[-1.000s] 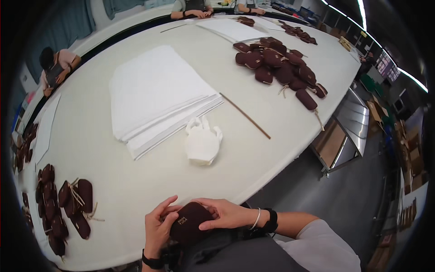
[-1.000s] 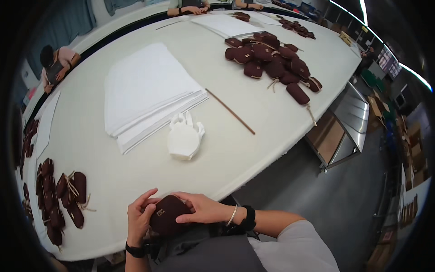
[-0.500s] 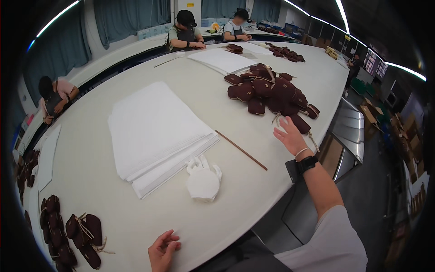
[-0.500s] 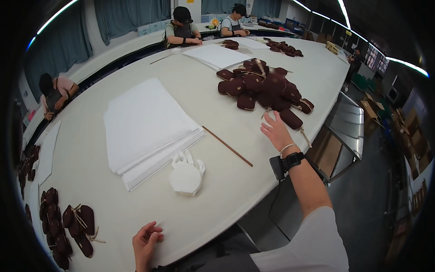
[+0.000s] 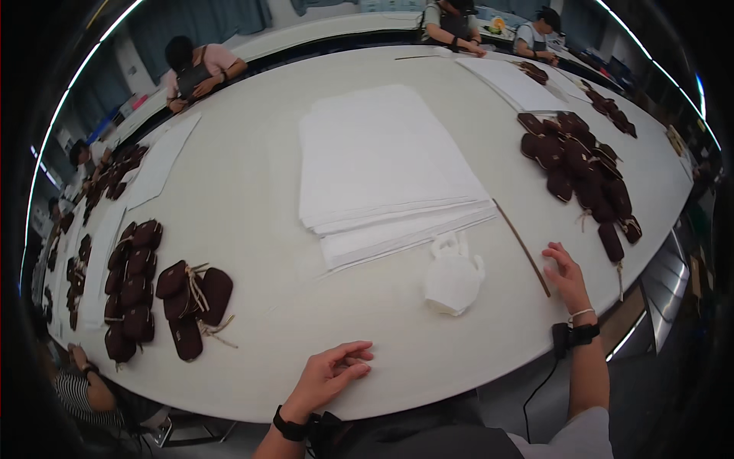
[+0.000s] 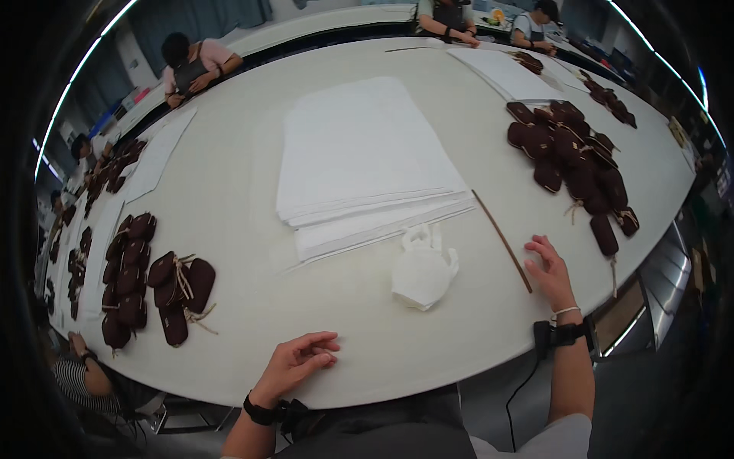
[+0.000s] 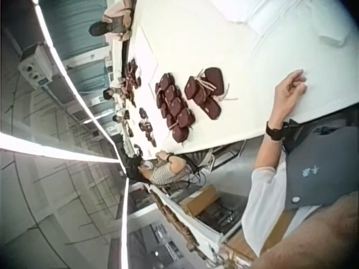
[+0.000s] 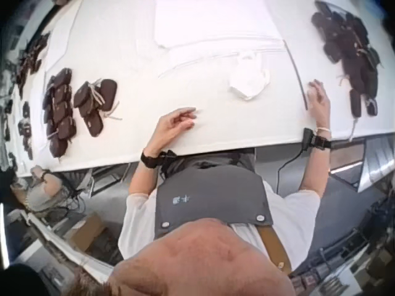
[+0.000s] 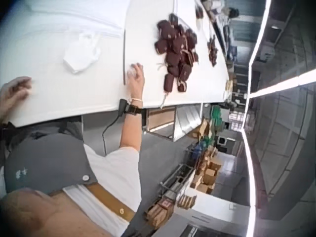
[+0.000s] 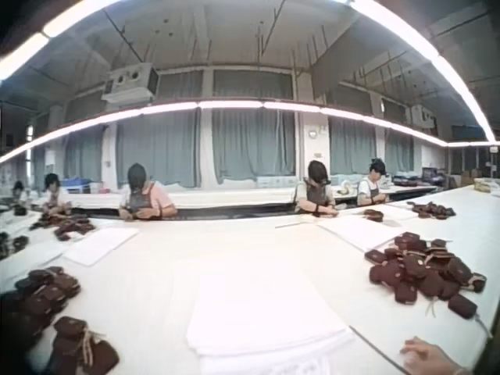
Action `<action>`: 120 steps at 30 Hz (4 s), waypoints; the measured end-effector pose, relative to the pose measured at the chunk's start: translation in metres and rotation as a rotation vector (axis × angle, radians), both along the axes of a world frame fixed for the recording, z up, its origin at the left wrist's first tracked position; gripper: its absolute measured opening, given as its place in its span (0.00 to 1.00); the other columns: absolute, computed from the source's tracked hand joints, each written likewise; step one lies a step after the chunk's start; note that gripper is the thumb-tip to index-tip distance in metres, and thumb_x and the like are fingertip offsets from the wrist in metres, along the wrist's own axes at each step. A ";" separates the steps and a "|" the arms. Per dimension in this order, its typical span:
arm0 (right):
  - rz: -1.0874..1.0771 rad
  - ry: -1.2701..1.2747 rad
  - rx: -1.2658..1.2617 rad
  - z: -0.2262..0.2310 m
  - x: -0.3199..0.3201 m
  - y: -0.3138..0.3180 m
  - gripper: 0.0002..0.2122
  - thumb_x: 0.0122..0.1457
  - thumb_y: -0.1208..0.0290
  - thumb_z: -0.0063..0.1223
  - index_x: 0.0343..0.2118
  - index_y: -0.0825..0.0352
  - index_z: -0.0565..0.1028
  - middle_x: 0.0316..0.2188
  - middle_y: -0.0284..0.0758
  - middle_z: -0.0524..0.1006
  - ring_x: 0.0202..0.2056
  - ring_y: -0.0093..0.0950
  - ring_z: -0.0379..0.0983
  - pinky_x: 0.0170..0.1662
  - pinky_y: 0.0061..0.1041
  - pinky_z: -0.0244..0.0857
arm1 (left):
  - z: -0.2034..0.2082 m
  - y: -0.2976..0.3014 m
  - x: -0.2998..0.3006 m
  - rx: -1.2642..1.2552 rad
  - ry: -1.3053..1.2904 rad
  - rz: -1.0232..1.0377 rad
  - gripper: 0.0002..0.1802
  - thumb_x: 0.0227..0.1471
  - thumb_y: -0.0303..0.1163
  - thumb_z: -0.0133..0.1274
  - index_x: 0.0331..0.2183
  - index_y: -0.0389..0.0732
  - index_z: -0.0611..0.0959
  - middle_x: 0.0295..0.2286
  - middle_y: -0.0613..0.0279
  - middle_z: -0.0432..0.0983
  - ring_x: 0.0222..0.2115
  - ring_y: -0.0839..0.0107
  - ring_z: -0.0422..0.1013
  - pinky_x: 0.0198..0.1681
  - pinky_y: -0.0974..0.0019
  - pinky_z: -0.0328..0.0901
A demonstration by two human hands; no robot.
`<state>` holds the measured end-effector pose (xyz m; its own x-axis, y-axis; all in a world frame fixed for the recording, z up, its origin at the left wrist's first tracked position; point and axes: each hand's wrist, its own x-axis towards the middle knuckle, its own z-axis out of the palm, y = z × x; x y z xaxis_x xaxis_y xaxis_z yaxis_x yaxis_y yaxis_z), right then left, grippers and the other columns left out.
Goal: The person repeatedly stuffs white tissue paper into small maroon zippered pouches. They open the pouches, insert the paper, and zip them closed, placing the finished items on a table alongside others. The process is repeated for multiple pouches in a continuous assembly line fashion.
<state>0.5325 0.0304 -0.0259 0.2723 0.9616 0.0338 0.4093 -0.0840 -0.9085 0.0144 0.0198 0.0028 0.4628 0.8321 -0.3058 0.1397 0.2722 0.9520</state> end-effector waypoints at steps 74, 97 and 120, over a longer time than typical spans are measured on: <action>0.948 -0.148 0.144 0.074 -0.265 -0.031 0.11 0.64 0.64 0.53 0.43 0.64 0.79 0.30 0.38 0.81 0.35 0.37 0.78 0.39 0.33 0.70 | -0.015 -0.039 0.009 1.259 0.345 0.207 0.27 0.38 0.14 0.65 0.42 0.47 0.87 0.42 0.56 0.80 0.38 0.64 0.78 0.39 0.67 0.76; 0.752 -0.552 0.566 0.063 -0.295 -0.042 0.06 0.55 0.69 0.58 0.34 0.63 0.75 0.19 0.31 0.71 0.23 0.28 0.73 0.22 0.27 0.65 | -0.011 -0.071 0.001 1.292 0.502 0.217 0.19 0.34 0.20 0.64 0.33 0.50 0.89 0.34 0.71 0.80 0.37 0.67 0.72 0.42 0.65 0.64; 0.806 -0.737 0.355 0.039 -0.302 -0.026 0.10 0.56 0.63 0.60 0.37 0.61 0.77 0.25 0.31 0.77 0.27 0.30 0.76 0.29 0.28 0.69 | 0.031 -0.047 0.020 0.934 0.704 -0.525 0.15 0.43 0.22 0.54 0.37 0.39 0.83 0.30 0.53 0.80 0.29 0.58 0.77 0.28 0.57 0.70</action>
